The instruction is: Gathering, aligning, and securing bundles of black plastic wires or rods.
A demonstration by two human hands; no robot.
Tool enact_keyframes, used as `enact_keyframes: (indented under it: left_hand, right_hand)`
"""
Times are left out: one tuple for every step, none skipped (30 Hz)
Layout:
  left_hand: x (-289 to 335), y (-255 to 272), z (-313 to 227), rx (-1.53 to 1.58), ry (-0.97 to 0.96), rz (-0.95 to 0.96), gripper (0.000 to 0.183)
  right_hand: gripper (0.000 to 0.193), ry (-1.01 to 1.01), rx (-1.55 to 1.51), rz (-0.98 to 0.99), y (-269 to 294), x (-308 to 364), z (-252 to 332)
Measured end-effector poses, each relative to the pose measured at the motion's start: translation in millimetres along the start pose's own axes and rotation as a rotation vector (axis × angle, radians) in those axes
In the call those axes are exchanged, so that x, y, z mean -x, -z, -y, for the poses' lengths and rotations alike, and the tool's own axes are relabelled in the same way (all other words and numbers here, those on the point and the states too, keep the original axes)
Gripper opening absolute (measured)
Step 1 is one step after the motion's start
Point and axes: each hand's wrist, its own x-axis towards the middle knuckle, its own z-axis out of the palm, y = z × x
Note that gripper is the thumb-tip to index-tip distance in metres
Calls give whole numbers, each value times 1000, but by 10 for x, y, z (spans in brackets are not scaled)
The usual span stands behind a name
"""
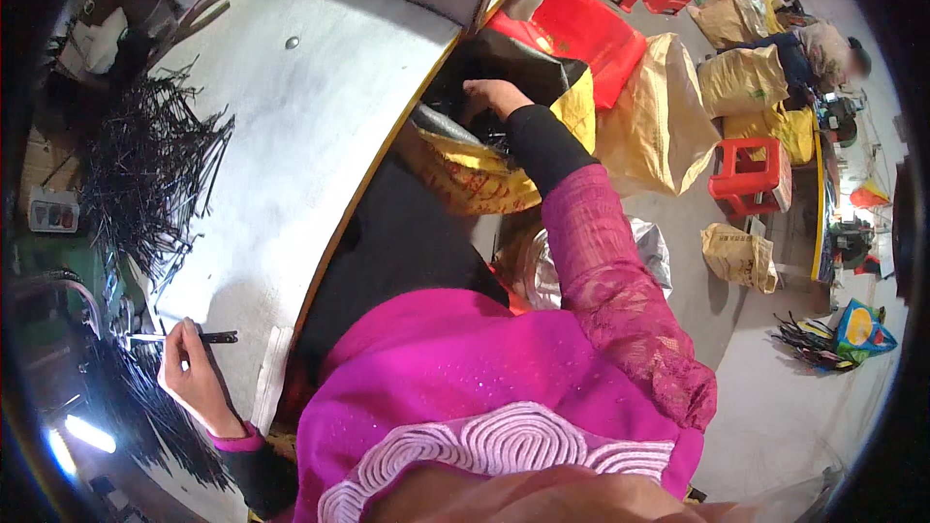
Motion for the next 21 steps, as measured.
enact_keyframes:
  left_hand:
    - [23,10,25,-9,9,-17,14]
    - [-5,-6,10,13,-28,-21,14]
    - [-30,-34,2,29,-58,-27,14]
    - [-36,-43,-1,30,-60,-33,14]
    - [-40,-43,-2,31,-60,-40,14]
    - [-43,-43,-9,24,-52,-33,14]
    - [-30,-29,-5,16,-43,-22,15]
    - [-19,-18,1,14,-41,-25,15]
    - [-10,-8,5,17,-49,-26,15]
    - [-1,0,-2,19,-55,-31,15]
    - [-10,-5,-13,25,-59,-33,15]
    - [-17,-8,-25,30,-62,-29,15]
    - [-27,-8,-27,32,-64,-29,15]
    - [-27,-8,-24,35,-69,-34,15]
    - [-15,-6,-15,26,-60,-22,15]
    - [-9,-5,-7,16,-51,-9,15]
    - [-10,-2,-3,18,-57,-10,15]
    - [-15,1,0,17,-56,-13,15]
    - [-3,4,-2,16,-51,-15,16]
    - [-5,4,-9,27,-39,-10,16]
    - [-3,2,-8,27,-40,-6,16]
  right_hand:
    - [18,81,368,-13,70,271,624]
    - [18,99,436,-4,114,335,578]
    - [19,122,504,14,107,337,480]
    - [17,198,467,-72,63,308,393]
    - [18,79,491,66,88,325,507]
    - [18,-47,237,-3,30,192,362]
    - [18,-173,-21,-67,-15,164,356]
    - [18,-171,-20,-66,-38,172,324]
    - [19,16,194,-88,-65,202,281]
    - [20,209,409,-109,-51,225,316]
    - [20,207,412,-117,-50,176,205]
    - [21,195,402,-106,-58,112,88]
    - [22,189,390,-93,-36,57,71]
    - [22,190,391,-101,12,10,45]
    - [28,117,376,-5,60,-26,14]
    - [37,45,358,94,101,-22,59]
    - [37,44,356,86,116,-21,109]
    - [35,200,534,79,113,-31,165]
    - [34,358,713,75,127,-5,241]
    - [34,354,712,76,153,40,311]
    - [34,392,723,82,178,84,381]
